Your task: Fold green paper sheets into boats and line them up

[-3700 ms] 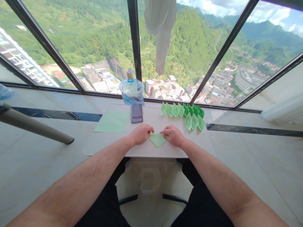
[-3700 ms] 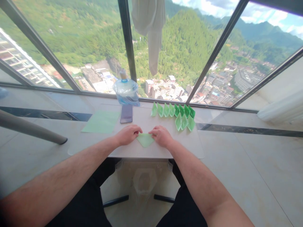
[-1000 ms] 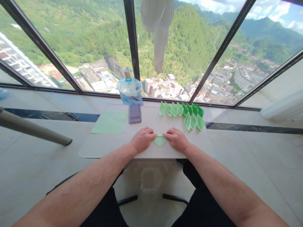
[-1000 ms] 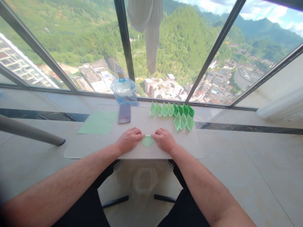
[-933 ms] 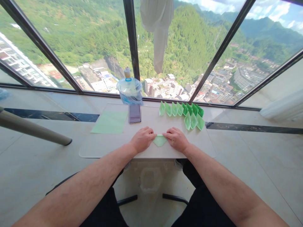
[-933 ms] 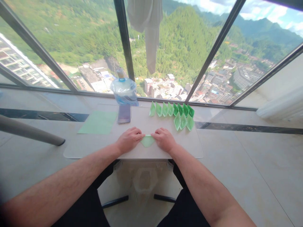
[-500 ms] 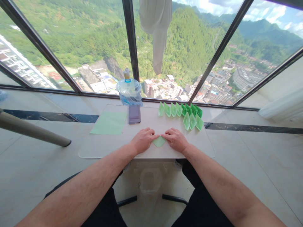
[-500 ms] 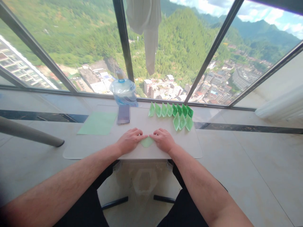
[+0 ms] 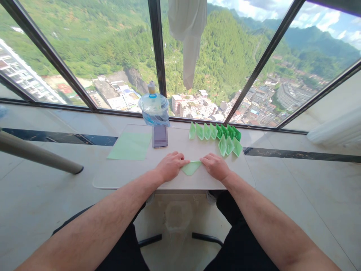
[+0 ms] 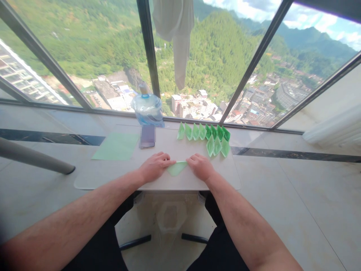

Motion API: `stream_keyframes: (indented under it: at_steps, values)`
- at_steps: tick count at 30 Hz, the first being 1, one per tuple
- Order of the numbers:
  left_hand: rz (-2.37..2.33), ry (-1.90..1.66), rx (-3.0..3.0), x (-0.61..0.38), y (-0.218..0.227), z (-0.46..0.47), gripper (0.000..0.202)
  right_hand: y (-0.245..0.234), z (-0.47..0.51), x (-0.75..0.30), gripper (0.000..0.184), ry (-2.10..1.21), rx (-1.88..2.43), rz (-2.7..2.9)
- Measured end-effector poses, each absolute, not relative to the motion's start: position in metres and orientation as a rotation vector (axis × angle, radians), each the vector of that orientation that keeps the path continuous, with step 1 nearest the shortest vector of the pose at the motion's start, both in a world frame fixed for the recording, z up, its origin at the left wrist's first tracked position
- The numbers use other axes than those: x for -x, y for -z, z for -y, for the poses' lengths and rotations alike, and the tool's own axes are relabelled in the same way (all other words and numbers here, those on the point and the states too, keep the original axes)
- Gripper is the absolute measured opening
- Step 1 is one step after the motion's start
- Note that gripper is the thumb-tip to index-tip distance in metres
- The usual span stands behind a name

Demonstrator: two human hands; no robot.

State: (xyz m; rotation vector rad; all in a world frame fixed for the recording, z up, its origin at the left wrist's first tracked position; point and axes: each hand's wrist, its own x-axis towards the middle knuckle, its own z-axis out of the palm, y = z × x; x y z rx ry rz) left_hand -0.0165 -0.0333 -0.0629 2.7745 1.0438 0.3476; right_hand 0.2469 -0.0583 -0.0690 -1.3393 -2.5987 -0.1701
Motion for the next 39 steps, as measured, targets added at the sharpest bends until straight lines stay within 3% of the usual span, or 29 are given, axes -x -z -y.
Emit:
stream_keyframes:
  at_steps: [10, 17, 24, 39]
  values:
    - [-1.146, -0.362, -2.612, 0.002, 0.054, 0.032, 0.024, 0.055, 0.05, -0.242, 0.019, -0.036, 1.423, 2.584]
    - [-1.086, -0.397, -2.634, -0.005, 0.057, 0.032, 0.031, 0.056, 0.048, -0.242, 0.016, -0.074, 1.44, 2.55]
    - [-1.026, -0.44, -2.652, -0.009, 0.062, 0.032, 0.023, 0.062, 0.053, -0.241, 0.017, -0.088, 1.335, 2.514]
    - [-0.966, -0.393, -2.756, -0.007, 0.061, 0.034, 0.025, 0.064, 0.067, -0.242, 0.023, 0.269, 1.189, 2.691]
